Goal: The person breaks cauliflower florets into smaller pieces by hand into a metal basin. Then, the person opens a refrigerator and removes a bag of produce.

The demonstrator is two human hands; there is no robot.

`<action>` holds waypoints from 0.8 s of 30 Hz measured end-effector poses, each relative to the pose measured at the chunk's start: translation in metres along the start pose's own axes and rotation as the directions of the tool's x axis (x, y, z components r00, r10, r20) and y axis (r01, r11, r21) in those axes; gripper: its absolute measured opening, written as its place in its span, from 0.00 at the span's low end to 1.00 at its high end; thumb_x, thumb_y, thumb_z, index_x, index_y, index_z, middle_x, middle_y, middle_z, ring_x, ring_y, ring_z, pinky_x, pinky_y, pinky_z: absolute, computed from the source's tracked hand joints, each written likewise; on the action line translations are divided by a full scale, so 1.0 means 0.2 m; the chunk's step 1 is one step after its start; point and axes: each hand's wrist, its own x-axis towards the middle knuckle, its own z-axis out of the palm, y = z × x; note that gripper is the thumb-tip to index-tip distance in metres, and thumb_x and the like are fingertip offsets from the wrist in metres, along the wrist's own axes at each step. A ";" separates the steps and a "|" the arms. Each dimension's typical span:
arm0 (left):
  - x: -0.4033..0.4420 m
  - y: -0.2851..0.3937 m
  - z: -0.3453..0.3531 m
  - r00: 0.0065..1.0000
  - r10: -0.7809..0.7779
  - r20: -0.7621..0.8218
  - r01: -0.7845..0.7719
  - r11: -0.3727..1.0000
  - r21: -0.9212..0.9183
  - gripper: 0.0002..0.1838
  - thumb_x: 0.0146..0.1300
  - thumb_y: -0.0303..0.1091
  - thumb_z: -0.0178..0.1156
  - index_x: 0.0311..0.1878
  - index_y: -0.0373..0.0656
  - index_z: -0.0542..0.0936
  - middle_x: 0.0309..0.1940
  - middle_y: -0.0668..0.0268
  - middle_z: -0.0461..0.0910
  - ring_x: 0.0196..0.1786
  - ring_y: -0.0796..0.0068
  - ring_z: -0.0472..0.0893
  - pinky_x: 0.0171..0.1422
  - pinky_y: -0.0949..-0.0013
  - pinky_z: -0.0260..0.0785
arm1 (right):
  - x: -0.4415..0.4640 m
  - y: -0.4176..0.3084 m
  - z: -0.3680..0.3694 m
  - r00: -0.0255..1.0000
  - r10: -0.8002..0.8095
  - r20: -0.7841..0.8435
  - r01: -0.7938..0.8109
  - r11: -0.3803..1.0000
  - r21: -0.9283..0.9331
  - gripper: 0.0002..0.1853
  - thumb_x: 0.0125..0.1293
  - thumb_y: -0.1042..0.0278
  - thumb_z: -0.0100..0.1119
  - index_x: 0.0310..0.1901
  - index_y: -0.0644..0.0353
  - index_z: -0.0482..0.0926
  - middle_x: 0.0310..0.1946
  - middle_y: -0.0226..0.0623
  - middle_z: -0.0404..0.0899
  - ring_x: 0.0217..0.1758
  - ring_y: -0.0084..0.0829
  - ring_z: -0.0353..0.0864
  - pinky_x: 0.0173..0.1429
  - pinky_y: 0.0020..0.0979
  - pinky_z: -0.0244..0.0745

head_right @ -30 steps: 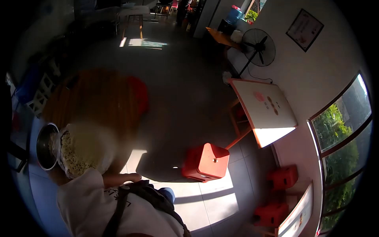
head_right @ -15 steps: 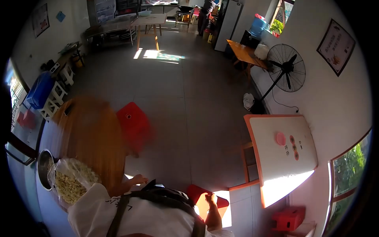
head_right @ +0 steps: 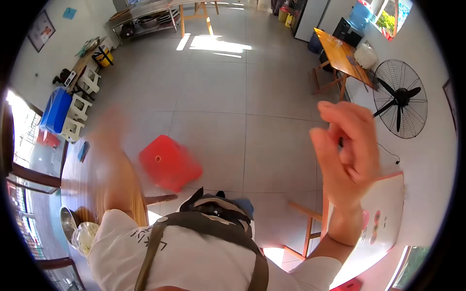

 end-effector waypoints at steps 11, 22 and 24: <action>1.38 0.34 1.20 0.175 0.860 -0.478 -0.978 0.097 -0.185 0.25 0.65 0.46 0.49 0.56 0.35 0.67 0.56 0.50 0.67 0.55 0.53 0.71 0.62 0.54 0.60 | 0.89 1.05 -0.03 0.929 -0.358 0.099 0.371 0.890 -0.264 0.16 0.56 0.69 0.62 0.46 0.63 0.74 0.38 0.39 0.72 0.25 0.20 0.63 0.29 0.19 0.58; 2.42 -0.39 2.20 0.141 0.974 -0.179 -0.989 0.131 -0.070 0.23 0.64 0.45 0.50 0.55 0.37 0.67 0.55 0.51 0.67 0.53 0.56 0.71 0.57 0.55 0.60 | 2.21 2.44 0.56 0.786 -0.597 0.163 0.617 0.776 -0.131 0.16 0.57 0.68 0.61 0.46 0.63 0.74 0.36 0.39 0.72 0.25 0.21 0.63 0.30 0.20 0.59; 2.65 -0.57 2.38 0.124 0.982 -0.144 -0.989 0.112 -0.094 0.23 0.64 0.45 0.50 0.55 0.37 0.67 0.55 0.52 0.67 0.52 0.56 0.71 0.57 0.55 0.60 | 2.41 2.65 0.69 0.774 -0.619 0.134 0.633 0.760 -0.147 0.15 0.58 0.68 0.60 0.46 0.63 0.74 0.36 0.38 0.73 0.25 0.21 0.64 0.30 0.20 0.59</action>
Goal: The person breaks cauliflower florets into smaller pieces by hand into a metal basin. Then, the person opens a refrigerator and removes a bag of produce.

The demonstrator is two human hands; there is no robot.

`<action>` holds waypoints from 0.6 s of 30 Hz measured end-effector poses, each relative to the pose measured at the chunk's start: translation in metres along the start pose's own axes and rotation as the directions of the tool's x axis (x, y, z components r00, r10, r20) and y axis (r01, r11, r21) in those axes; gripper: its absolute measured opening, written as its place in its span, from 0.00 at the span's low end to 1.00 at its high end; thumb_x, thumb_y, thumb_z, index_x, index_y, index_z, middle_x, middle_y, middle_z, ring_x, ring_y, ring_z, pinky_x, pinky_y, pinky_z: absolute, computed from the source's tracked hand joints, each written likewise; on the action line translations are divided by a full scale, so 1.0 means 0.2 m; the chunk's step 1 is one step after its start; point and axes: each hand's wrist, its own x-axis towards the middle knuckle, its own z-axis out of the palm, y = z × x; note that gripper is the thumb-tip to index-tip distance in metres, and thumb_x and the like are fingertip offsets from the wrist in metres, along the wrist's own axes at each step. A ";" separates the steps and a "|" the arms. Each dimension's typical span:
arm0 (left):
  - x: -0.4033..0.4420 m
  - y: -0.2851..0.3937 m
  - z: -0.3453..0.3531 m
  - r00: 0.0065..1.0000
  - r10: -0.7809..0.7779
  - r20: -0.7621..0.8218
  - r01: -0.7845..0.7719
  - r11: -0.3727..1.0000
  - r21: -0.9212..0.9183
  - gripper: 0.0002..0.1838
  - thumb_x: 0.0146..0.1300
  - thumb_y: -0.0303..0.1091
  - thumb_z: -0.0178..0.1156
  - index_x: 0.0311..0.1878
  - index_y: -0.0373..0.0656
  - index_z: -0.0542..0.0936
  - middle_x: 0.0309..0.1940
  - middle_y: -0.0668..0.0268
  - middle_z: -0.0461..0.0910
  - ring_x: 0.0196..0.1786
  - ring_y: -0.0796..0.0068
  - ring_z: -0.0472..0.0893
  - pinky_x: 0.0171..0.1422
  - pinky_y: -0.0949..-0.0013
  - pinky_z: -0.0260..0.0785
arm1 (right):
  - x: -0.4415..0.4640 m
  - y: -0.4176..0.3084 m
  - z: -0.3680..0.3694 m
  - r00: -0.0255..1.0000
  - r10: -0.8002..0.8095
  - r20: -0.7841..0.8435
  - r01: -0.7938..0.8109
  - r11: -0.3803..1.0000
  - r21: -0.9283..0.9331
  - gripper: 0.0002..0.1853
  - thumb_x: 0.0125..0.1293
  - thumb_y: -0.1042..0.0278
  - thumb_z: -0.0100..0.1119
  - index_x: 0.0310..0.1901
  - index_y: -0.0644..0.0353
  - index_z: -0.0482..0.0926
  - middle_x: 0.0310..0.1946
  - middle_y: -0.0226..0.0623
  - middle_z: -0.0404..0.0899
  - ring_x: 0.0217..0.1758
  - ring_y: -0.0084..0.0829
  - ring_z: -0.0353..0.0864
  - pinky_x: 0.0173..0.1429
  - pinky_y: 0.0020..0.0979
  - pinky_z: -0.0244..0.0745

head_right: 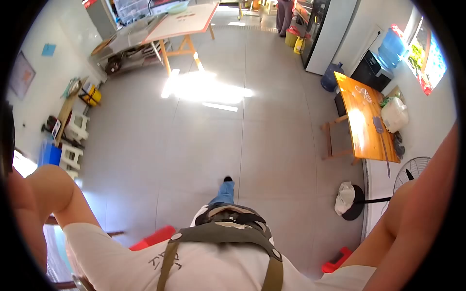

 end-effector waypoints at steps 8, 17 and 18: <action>-0.64 -1.26 0.75 0.999 0.041 0.021 -0.038 0.991 -0.129 0.21 0.64 0.44 0.50 0.54 0.39 0.67 0.53 0.53 0.67 0.51 0.58 0.71 0.53 0.57 0.61 | 0.19 1.17 0.52 1.000 -0.004 -0.027 0.001 0.993 -0.117 0.15 0.59 0.67 0.59 0.46 0.63 0.73 0.34 0.38 0.73 0.25 0.22 0.64 0.31 0.21 0.59; -1.05 -2.32 1.63 0.981 0.034 0.189 0.007 0.977 -0.213 0.20 0.63 0.43 0.51 0.53 0.41 0.67 0.52 0.54 0.67 0.49 0.60 0.71 0.49 0.58 0.61 | 0.35 2.58 1.17 0.993 -0.109 -0.036 0.110 0.993 0.036 0.14 0.60 0.67 0.58 0.46 0.63 0.73 0.32 0.37 0.73 0.25 0.23 0.65 0.31 0.22 0.60; -1.11 -2.42 1.73 0.977 0.039 0.211 0.007 0.977 -0.211 0.19 0.63 0.43 0.51 0.53 0.41 0.67 0.52 0.54 0.67 0.49 0.60 0.71 0.49 0.58 0.61 | 0.36 2.73 1.25 0.991 -0.130 -0.038 0.132 0.990 0.050 0.14 0.60 0.67 0.58 0.46 0.63 0.73 0.32 0.37 0.73 0.25 0.23 0.65 0.31 0.22 0.60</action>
